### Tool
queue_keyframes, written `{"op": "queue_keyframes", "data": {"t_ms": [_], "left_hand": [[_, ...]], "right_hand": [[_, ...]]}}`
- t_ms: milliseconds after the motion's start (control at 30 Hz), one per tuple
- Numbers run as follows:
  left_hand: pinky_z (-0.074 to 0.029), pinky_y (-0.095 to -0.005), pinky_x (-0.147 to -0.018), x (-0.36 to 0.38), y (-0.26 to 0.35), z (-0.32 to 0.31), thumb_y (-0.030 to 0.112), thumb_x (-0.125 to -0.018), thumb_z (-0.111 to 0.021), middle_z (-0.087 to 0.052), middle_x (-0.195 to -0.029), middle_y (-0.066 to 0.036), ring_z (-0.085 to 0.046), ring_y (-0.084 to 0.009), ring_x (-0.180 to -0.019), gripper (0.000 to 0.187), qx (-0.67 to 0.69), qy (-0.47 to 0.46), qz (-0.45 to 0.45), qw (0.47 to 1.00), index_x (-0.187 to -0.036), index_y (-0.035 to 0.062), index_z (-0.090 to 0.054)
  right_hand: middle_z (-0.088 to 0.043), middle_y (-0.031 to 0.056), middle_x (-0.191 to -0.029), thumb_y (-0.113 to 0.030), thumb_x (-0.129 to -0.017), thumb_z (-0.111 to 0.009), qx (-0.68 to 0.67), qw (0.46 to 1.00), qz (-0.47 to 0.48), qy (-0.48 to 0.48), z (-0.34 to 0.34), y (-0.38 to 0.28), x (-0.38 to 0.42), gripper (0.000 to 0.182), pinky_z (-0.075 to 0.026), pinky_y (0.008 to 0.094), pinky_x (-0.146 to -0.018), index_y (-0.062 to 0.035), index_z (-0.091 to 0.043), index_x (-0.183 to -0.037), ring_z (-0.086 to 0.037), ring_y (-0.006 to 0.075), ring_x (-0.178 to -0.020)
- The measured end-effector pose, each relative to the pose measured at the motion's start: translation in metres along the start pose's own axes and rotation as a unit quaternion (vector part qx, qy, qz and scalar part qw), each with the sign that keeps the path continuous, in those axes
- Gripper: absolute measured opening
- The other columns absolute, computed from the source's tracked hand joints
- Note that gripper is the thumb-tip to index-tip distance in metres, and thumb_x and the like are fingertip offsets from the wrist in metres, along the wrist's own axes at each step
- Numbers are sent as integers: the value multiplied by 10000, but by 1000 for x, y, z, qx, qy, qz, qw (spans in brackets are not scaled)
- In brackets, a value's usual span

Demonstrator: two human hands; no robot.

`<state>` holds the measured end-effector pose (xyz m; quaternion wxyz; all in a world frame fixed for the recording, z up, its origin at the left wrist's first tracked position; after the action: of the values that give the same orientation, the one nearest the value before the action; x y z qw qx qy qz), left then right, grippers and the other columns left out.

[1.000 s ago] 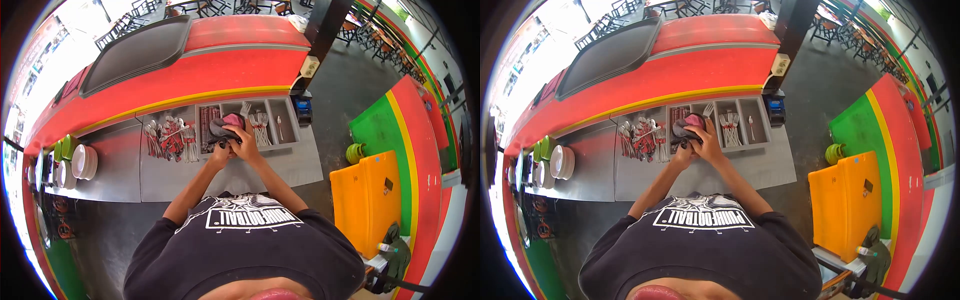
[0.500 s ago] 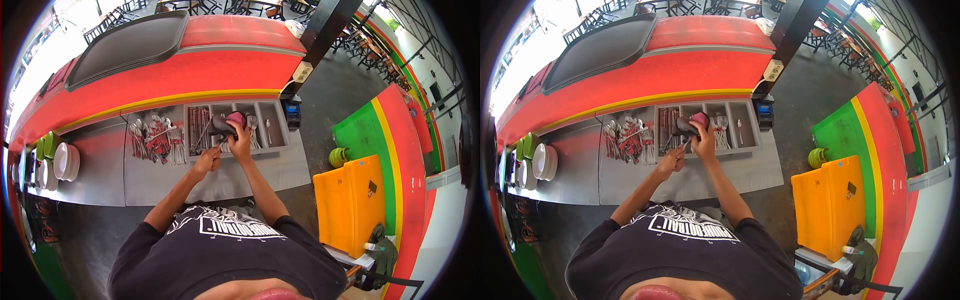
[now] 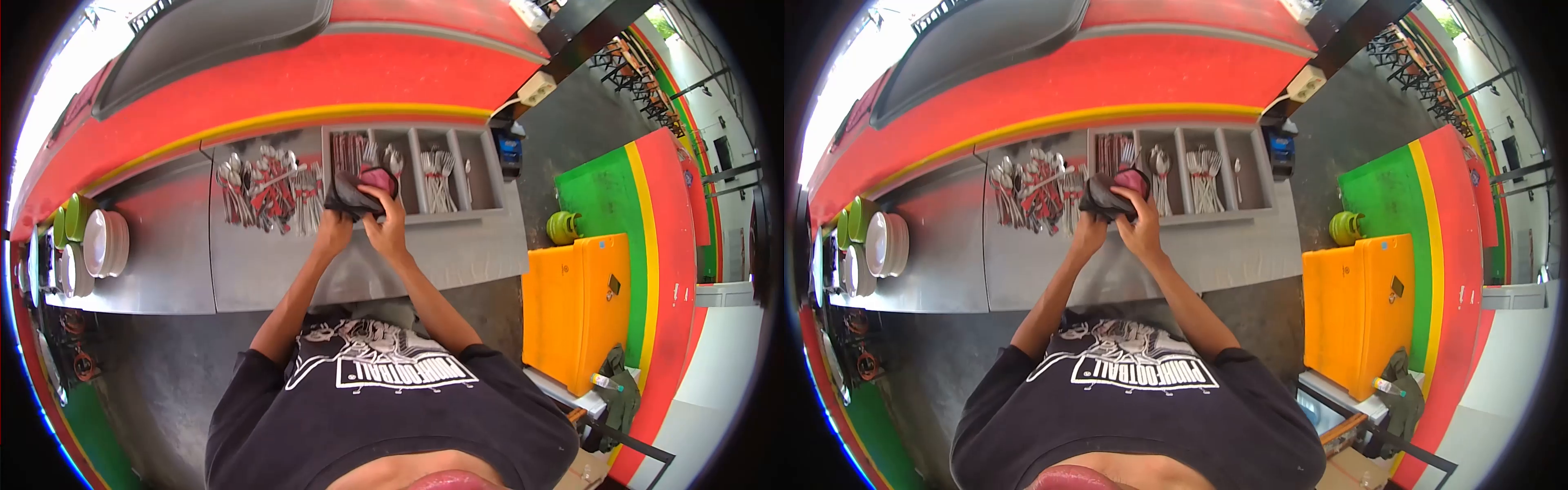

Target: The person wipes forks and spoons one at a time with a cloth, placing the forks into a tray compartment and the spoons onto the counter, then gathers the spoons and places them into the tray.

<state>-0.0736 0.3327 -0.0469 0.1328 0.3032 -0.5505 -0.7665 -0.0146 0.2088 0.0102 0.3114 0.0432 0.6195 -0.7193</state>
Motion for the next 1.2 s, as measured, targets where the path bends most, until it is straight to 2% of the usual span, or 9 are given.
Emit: {"op": "queue_keyframes", "data": {"t_ms": [100, 200, 333, 500, 767, 867, 933, 1000, 1200], "left_hand": [[-476, -456, -729, 6, -11, -4, 69, -890, -478, -617, -836, -252, -625, -429, -850, 164, -53, -63, 80, 993, -969, -46, -563], [-476, -445, -697, 9, 4, -20, 80, -908, -462, -598, -801, -241, -619, -426, -797, 161, -102, -93, -64, 988, -989, -31, -546], [-444, -409, -602, 16, 20, -38, 75, -934, -424, -546, -695, -176, -581, -328, -615, 120, 69, -201, 123, 969, -988, -5, -496], [-413, -384, -562, 25, 25, -57, 89, -953, -408, -496, -629, -153, -517, -251, -542, 133, 94, -236, 130, 958, -949, -5, -500], [-351, -264, -515, 31, -10, -81, 298, -1032, -403, -476, -630, 2, -429, -83, -548, 324, 266, -178, 248, 914, -885, 37, -524], [-308, -236, -492, 29, -23, -96, 324, -1031, -400, -480, -651, 19, -393, -67, -553, 326, 350, -156, 312, 870, -881, 72, -543], [-284, -236, -476, 26, -20, -110, 292, -1019, -419, -479, -659, 20, -373, -61, -540, 287, 458, -157, 362, 796, -880, 78, -551], [-265, -239, -463, 24, -7, -117, 270, -998, -417, -445, -633, 29, -344, -61, -517, 264, 413, -146, 413, 799, -853, 86, -539], [-198, -263, -438, 38, 16, -165, 378, -996, -330, -261, -525, 48, -233, -84, -449, 419, 532, -249, 458, 668, -658, 141, -403]], "right_hand": [[-577, 178, -1068, 81, -685, -552, 61, 997, -7, -47, -5, 6, 1, 505, -427, 420, -892, -104, -630, -1148, -524, 378, -1005], [-585, 177, -1100, 75, -697, -577, 163, 986, 23, -29, 8, 35, -6, 441, -459, 395, -852, -77, -660, -1103, -555, 358, -982], [-527, 193, -1057, 72, -670, -605, 219, 974, 48, -27, 31, 42, -23, 487, -414, 459, -885, -126, -668, -1111, -500, 396, -1019], [-547, 198, -1048, 25, -711, -592, 263, 964, 31, 35, 66, 65, -36, 426, -446, 434, -844, -124, -667, -1103, -542, 395, -957], [-570, 112, -1180, -97, -940, -511, -36, 961, -67, 265, 124, 61, -40, 319, -446, 336, -914, 51, -487, -1221, -558, 196, -1064], [-551, 123, -1205, -127, -953, -520, -70, 967, -71, 235, 120, 66, -13, 315, -417, 331, -959, 34, -498, -1222, -543, 202, -1097], [-560, 129, -1195, -96, -942, -501, -19, 982, -145, 121, 95, 63, 16, 343, -380, 332, -1006, 26, -490, -1263, -521, 206, -1142], [-517, 136, -1266, -37, -909, -496, -13, 992, -122, -41, 66, 44, 22, 449, -354, 333, -1033, 5, -434, -1351, -492, 220, -1189], [-386, 138, -1395, -5, -920, -507, -38, 991, -120, 38, 101, 35, 6, 599, -364, 301, -1011, -49, -268, -1469, -447, 205, -1230]]}}
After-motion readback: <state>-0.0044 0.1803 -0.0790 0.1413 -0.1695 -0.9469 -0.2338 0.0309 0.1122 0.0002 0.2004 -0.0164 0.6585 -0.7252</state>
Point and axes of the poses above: each hand's wrist, its own x-axis away from the middle knuckle, its own z-axis out of the back of the hand, y = z × x, the point moved 6 cm from there along -x, towards the middle knuckle
